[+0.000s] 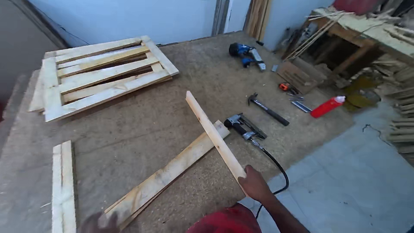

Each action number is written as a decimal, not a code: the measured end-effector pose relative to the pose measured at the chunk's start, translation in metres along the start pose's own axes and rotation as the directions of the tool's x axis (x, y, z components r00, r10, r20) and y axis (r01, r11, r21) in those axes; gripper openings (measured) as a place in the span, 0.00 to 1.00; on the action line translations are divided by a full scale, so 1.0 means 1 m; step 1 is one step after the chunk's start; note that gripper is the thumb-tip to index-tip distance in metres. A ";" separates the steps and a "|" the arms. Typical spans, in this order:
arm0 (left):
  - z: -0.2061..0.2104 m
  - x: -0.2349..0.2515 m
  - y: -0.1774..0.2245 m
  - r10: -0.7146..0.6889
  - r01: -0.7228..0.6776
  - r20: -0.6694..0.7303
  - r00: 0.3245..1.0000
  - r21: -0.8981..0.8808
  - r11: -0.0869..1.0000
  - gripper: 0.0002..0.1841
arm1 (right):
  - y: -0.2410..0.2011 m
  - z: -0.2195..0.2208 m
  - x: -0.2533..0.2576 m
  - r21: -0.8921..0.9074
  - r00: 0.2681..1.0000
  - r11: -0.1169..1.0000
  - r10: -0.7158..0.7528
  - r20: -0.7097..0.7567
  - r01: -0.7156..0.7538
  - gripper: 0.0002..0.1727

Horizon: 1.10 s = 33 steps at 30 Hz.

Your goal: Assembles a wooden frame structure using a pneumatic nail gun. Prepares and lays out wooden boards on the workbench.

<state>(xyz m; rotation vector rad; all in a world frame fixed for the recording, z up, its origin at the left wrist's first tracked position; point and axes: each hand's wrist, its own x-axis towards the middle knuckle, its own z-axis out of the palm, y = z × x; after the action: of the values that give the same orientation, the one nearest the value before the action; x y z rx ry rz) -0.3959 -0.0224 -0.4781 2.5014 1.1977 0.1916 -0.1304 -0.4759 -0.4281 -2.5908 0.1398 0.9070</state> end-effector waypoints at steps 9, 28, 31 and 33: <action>0.136 0.048 0.232 0.280 -0.429 0.503 0.817 0.206 0.880 0.65 | 0.031 0.025 0.025 0.738 0.908 0.674 -0.315 0.277 0.008 0.43; 0.079 -0.026 0.110 0.401 -0.597 0.572 0.716 0.205 0.775 0.51 | 0.041 -0.023 0.154 0.212 0.964 0.950 -0.251 0.087 0.229 0.31; 0.079 -0.025 0.129 0.333 -0.571 0.617 0.713 0.234 0.787 0.49 | 0.008 -0.015 0.171 0.138 0.962 0.953 -0.273 0.004 0.270 0.35; 0.086 -0.025 0.132 0.310 -0.555 0.626 0.715 0.241 0.796 0.49 | -0.007 -0.018 0.172 0.047 0.955 0.957 -0.283 -0.086 0.288 0.35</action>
<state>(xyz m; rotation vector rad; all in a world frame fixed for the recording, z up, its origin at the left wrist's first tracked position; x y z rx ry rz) -0.2928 -0.1400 -0.5072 2.8596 0.3938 -0.7252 0.0163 -0.4706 -0.5193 -2.5067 -0.1808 0.6861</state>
